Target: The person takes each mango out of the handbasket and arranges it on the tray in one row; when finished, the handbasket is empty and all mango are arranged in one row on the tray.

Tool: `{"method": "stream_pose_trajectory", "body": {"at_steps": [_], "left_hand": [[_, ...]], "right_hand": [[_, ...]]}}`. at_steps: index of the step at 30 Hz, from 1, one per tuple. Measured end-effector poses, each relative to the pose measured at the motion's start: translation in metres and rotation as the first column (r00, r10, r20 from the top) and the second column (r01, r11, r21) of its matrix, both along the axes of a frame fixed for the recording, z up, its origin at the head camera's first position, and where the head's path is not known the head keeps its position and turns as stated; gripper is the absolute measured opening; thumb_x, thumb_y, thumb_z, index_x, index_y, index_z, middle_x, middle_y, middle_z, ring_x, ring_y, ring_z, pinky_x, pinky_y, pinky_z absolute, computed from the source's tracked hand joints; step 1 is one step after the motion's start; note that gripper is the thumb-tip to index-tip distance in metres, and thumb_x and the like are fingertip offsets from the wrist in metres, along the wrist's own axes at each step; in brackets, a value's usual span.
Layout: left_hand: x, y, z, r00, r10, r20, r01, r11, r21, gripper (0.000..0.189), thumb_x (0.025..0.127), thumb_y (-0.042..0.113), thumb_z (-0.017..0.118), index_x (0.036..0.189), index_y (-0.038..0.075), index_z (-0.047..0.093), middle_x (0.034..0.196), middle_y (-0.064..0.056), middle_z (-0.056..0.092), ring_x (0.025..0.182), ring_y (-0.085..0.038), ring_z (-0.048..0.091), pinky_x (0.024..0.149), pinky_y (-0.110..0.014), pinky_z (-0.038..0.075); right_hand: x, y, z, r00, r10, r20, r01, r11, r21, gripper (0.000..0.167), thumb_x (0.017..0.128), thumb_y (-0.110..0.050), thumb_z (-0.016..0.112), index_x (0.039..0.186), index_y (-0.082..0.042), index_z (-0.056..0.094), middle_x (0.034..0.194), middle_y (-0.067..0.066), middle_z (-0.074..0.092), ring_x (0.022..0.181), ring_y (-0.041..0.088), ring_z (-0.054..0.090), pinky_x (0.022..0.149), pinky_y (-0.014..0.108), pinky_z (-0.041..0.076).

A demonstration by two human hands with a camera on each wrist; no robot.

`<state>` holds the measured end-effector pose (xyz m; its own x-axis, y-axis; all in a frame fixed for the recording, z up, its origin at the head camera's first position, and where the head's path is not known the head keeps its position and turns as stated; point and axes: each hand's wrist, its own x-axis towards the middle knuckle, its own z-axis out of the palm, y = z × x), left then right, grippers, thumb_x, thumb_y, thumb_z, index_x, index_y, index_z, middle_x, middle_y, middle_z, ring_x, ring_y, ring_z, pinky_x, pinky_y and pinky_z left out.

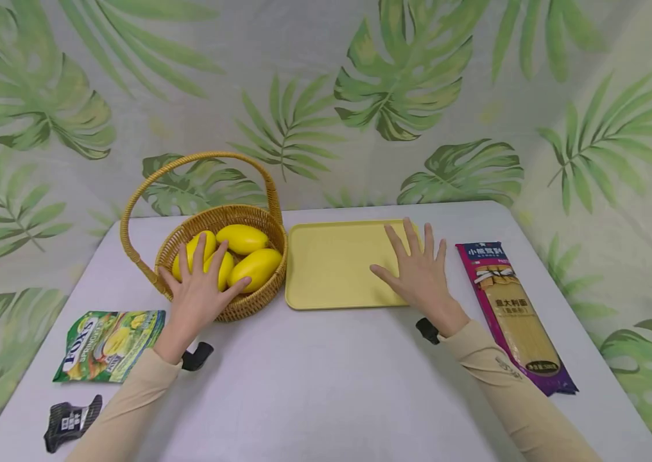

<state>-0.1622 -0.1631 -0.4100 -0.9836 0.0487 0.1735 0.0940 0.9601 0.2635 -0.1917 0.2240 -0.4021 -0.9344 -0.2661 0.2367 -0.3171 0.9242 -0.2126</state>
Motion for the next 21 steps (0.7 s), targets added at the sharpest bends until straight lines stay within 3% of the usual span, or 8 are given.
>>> {"method": "stream_pose_trajectory", "body": {"at_steps": [7,11,14,17,21], "left_hand": [[0.005,0.002,0.005,1.000,-0.014,-0.022,0.015,1.000,0.011,0.090,0.084,0.074,0.046,0.154,0.021,0.024,0.159,-0.009,-0.006,0.139,-0.041,-0.017,0.096,-0.076,-0.010],[0.011,0.003,0.011,0.998,-0.037,-0.057,0.039,0.998,0.044,0.087,0.085,0.070,0.050,0.153,0.020,0.027,0.159,-0.008,-0.005,0.140,-0.040,-0.014,0.097,-0.075,-0.010],[0.018,0.003,0.016,0.993,-0.062,-0.099,0.069,0.995,0.073,0.085,0.085,0.069,0.051,0.152,0.021,0.029,0.160,-0.007,-0.001,0.142,-0.039,-0.010,0.099,-0.074,-0.006],[0.026,0.002,0.023,0.986,-0.088,-0.141,0.106,0.986,0.127,0.082,0.086,0.068,0.052,0.152,0.024,0.031,0.159,-0.007,0.004,0.143,-0.037,-0.005,0.102,-0.072,-0.002],[0.039,-0.005,0.028,0.975,-0.109,-0.196,0.162,0.947,0.278,0.076,0.088,0.061,0.055,0.150,0.023,0.034,0.158,-0.006,0.012,0.143,-0.035,0.005,0.105,-0.068,0.008]], "right_hand": [[-0.003,-0.024,0.020,0.992,0.127,-0.019,-0.128,0.989,-0.074,0.083,0.090,-0.054,0.058,0.154,-0.018,0.019,0.157,0.017,0.013,0.140,0.045,0.002,0.105,0.069,0.006],[-0.009,-0.041,0.026,0.962,0.268,-0.062,-0.274,0.948,-0.164,0.084,0.090,-0.052,0.060,0.154,-0.016,0.020,0.156,0.016,0.015,0.141,0.042,0.006,0.108,0.064,0.008],[-0.016,-0.057,0.030,0.917,0.391,-0.082,-0.399,0.880,-0.258,0.083,0.089,-0.045,0.065,0.154,-0.016,0.021,0.156,0.014,0.017,0.142,0.038,0.010,0.110,0.059,0.011],[-0.023,-0.075,0.032,0.858,0.507,-0.078,-0.499,0.789,-0.359,0.082,0.089,-0.037,0.068,0.154,-0.018,0.022,0.156,0.010,0.020,0.142,0.032,0.015,0.110,0.056,0.016],[-0.037,-0.101,0.033,0.770,0.637,-0.030,-0.568,0.664,-0.486,0.077,0.090,-0.028,0.069,0.153,-0.021,0.025,0.155,0.003,0.023,0.140,0.022,0.021,0.110,0.049,0.022]]}}
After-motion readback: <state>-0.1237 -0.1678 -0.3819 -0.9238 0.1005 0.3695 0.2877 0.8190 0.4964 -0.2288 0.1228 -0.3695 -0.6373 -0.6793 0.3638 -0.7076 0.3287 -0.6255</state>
